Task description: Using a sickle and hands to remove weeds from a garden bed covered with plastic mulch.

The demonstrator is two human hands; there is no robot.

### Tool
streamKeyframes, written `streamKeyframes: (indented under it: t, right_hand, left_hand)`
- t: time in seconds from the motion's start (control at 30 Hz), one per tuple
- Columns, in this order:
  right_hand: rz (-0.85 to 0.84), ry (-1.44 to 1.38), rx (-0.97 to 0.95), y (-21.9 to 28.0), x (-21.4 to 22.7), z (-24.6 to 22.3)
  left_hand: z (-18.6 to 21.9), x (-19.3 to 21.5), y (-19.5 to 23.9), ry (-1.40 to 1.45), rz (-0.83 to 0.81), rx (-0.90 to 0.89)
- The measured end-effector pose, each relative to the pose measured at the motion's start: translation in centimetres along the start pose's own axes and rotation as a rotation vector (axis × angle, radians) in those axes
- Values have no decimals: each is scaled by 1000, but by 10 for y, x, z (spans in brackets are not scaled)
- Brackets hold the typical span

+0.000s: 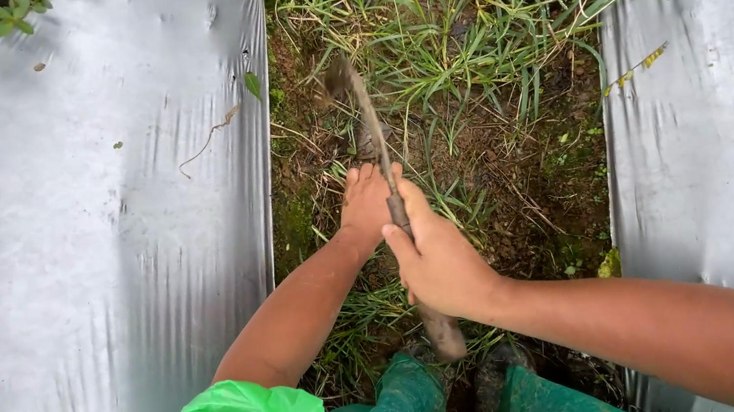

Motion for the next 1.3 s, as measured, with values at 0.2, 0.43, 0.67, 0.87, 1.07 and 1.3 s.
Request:
streamKeyframes:
  t: [0.2, 0.43, 0.67, 0.87, 1.07, 1.3]
  right_hand:
    - [-105, -22, -62, -19, -18, 29]
    - [-147, 22, 21, -13, -26, 32]
    - [-35, -50, 23, 3, -16, 1]
    - [-210, -21, -64, -8, -13, 21]
    - [-113, -29, -5, -7, -5, 8]
    - [-155, -56, -88, 3, -1, 7]
  left_hand:
    - [-9, -6, -15, -3, 109, -37]
    - [38, 15, -1, 48, 142, 2]
    - [-3, -22, -4, 136, 57, -2]
    - [11, 7, -1, 79, 2, 34]
    - [18, -8, 3, -16, -123, 138]
    - [30, -42, 27, -360, -96, 139]
Point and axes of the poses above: each hand's wrist, its own y-axis away from the middle knuckle, its own x-axis out of the back of the hand, z = x × y, the point moved 1 cm from there along -y, towards the middle knuckle, and after that the axes turned 3 degrees about z, right-handed, at the moved point
